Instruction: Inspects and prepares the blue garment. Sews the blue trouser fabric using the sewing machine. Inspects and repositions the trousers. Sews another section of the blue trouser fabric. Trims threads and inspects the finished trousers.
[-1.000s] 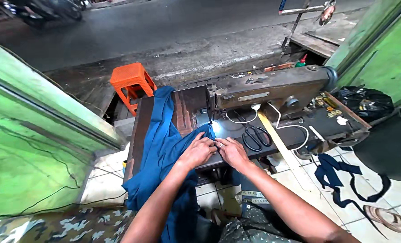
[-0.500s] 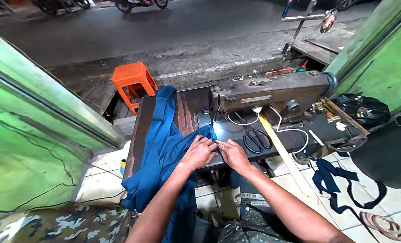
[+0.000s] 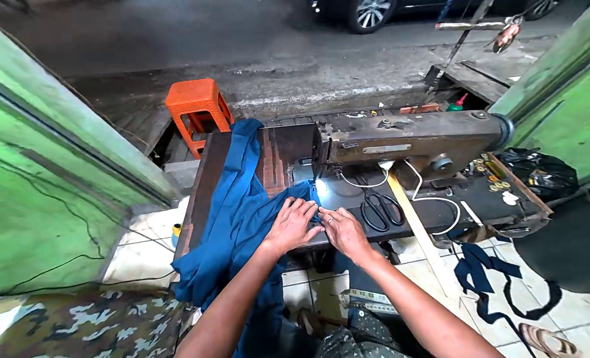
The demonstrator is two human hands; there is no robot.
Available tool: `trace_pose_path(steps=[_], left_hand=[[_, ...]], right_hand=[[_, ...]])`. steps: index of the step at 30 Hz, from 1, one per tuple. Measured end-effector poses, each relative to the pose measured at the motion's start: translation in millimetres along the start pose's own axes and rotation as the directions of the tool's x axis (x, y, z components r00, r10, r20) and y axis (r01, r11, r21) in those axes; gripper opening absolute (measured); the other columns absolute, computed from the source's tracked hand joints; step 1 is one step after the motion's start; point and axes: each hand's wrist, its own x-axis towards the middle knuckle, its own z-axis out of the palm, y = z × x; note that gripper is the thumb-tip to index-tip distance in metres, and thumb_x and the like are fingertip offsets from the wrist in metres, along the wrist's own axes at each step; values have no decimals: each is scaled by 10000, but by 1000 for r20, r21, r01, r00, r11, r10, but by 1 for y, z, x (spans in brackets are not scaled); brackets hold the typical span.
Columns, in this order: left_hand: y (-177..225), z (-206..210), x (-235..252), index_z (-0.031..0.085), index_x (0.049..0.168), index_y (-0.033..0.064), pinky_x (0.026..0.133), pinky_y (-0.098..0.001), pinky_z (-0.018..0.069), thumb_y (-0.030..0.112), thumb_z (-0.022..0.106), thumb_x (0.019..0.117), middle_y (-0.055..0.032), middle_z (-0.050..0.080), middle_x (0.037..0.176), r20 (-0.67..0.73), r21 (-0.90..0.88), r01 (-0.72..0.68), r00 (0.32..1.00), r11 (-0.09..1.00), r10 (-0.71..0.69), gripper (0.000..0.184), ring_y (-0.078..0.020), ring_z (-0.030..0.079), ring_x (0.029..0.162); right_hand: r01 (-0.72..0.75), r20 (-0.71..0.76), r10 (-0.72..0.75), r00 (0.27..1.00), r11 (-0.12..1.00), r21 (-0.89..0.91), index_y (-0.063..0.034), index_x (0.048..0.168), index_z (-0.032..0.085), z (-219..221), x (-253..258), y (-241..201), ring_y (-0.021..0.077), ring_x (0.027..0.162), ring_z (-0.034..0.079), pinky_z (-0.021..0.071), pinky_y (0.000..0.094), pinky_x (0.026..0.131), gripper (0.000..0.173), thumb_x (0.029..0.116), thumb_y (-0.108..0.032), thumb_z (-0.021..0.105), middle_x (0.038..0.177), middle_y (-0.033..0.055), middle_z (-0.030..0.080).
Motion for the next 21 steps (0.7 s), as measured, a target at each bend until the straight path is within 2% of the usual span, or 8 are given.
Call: trace_pose_path(steps=[6,10,15,18,21], left_hand=[[-8,1,7,577,1440,91,1174,-538,309,626,437,1017,-67,582,1477,24,7,34,999,999,-34,696,-269,536,1352],[-13,3,12,556,1465,98,1181,-550,287,626,337,1047,-72,571,1489,37,21,53,998,998,-54,708,-269,521,1367],[-24,4,20,560,1471,127,1201,-581,241,598,275,1068,-64,584,1471,26,63,86,996,994,-87,683,-267,491,1401],[-27,3,24,544,1488,146,1224,-609,174,621,273,1060,-55,548,1511,64,61,104,992,993,-108,695,-257,408,1474],[-26,-4,29,546,1489,155,1230,-637,126,612,275,1065,-58,526,1534,116,85,102,987,991,-112,679,-279,353,1509]], right_hand=[[-32,78,35,996,999,-30,-91,1211,750,-3,8,-1,268,1087,696,552,404,947,310,1030,-171,511,1345,34,690],[-79,177,84,981,996,-32,-82,1298,701,-7,16,-2,282,1156,676,534,422,989,354,1028,-150,482,1411,47,647],[-144,300,156,941,988,-59,-105,1369,646,-13,32,-5,255,1237,645,526,424,1013,395,1090,-220,392,1481,27,591],[-178,337,201,920,979,-98,-128,1404,618,-14,39,-7,257,1225,656,544,454,978,413,1087,-220,371,1511,15,563],[-214,317,240,918,970,-115,-133,1376,631,-13,43,-10,273,1153,692,568,482,911,401,1077,-210,374,1486,26,584]])
